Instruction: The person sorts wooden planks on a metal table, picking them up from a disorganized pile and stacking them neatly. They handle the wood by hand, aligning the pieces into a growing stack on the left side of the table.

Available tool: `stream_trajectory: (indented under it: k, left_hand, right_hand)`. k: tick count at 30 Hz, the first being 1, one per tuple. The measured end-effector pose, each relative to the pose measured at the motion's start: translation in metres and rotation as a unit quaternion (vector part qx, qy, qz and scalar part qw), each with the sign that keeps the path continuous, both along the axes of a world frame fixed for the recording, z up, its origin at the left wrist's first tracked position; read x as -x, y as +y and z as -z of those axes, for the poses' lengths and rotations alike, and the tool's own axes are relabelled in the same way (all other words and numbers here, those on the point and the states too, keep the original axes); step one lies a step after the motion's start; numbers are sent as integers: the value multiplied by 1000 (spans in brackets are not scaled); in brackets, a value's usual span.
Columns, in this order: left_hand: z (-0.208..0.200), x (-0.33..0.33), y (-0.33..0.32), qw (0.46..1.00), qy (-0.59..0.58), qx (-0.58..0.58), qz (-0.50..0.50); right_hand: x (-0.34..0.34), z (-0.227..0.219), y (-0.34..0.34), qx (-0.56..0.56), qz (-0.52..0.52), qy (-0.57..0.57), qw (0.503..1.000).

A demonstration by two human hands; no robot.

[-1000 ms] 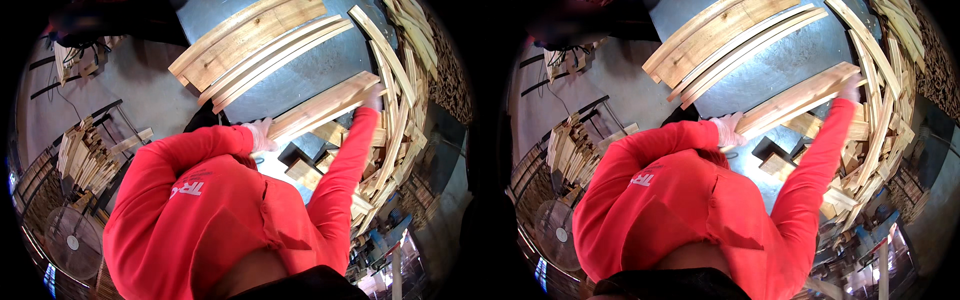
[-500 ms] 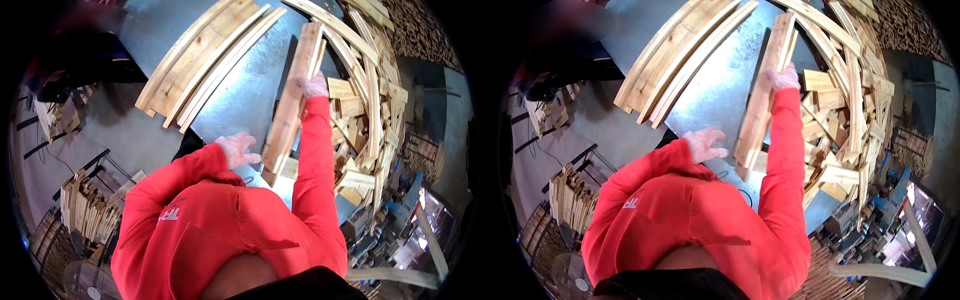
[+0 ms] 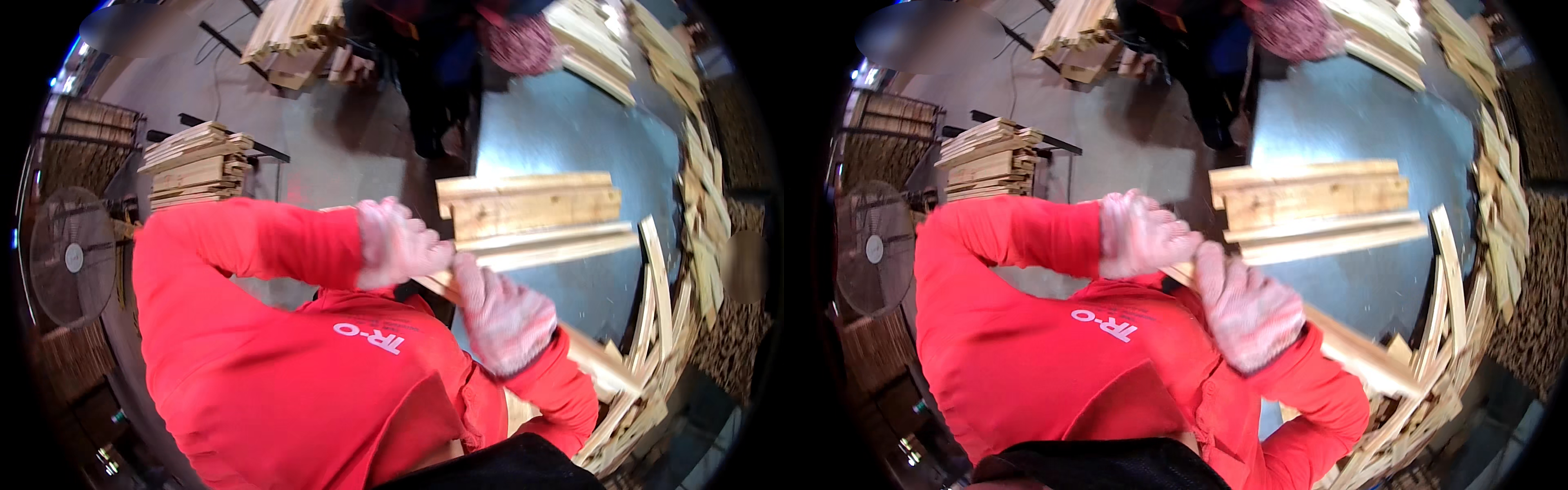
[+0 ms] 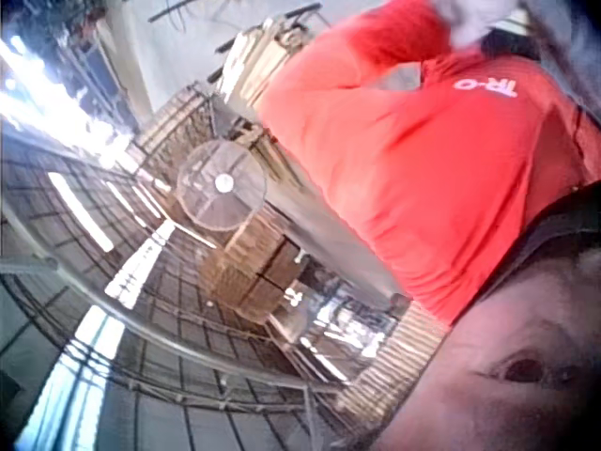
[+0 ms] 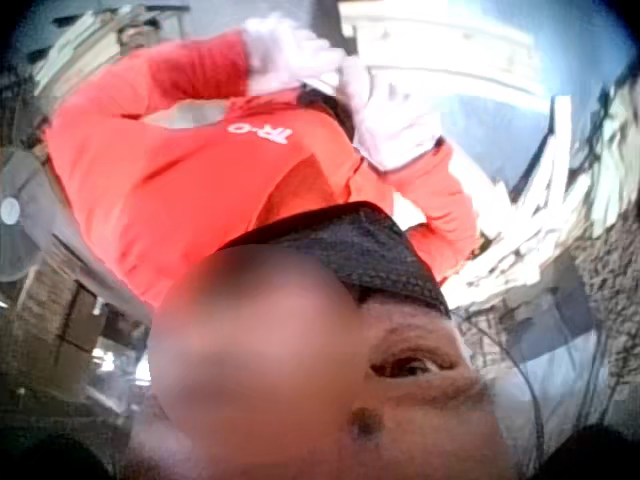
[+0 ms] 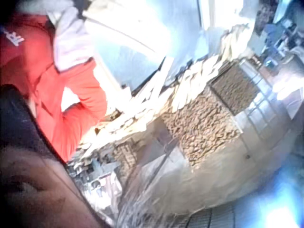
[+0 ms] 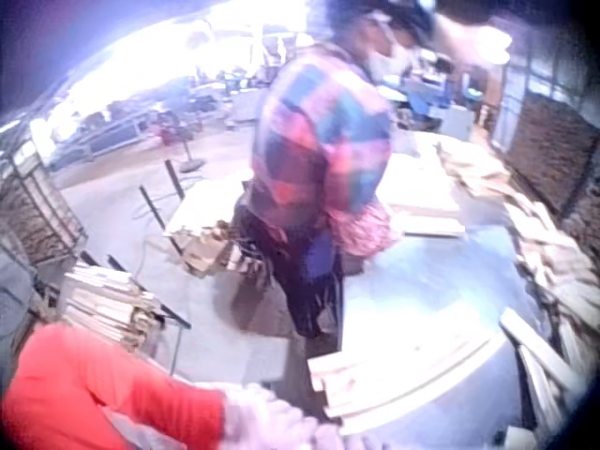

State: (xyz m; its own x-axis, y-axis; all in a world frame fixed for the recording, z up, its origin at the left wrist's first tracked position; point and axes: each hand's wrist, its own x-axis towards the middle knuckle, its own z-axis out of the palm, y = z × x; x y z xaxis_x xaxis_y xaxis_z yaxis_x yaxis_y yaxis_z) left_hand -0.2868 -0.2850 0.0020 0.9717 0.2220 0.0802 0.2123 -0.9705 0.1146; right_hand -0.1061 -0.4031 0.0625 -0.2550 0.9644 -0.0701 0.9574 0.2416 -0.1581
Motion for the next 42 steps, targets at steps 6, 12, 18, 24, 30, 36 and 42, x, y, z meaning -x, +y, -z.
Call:
stream_trajectory:
  k: [6, 12, 18, 24, 30, 36, 42]
  left_hand:
    - [58, 226, 126, 972, -202, -16, -117]
    - [72, 327, 272, 791, -307, 59, -525]
    - [144, 345, 561, 526, -464, 194, -686]
    - [247, 447, 760, 578, -226, 204, -758]
    - [334, 465, 805, 585, -205, 274, -735]
    - [342, 449, 841, 616, -130, 281, -724]
    - [340, 410, 883, 644, -54, 270, -714]
  right_hand:
    - [-39, -31, 53, -571, -13, 72, 818]
    - [45, 18, 240, -646, 198, 29, 736]
    - [285, 196, 563, -85, 1, 390, 917]
    - [401, 328, 856, -50, -144, 141, 978]
    - [431, 427, 1004, 56, -220, -149, 962]
    - [416, 409, 1024, 182, -231, -378, 878]
    - [391, 358, 1016, 75, -201, -285, 934]
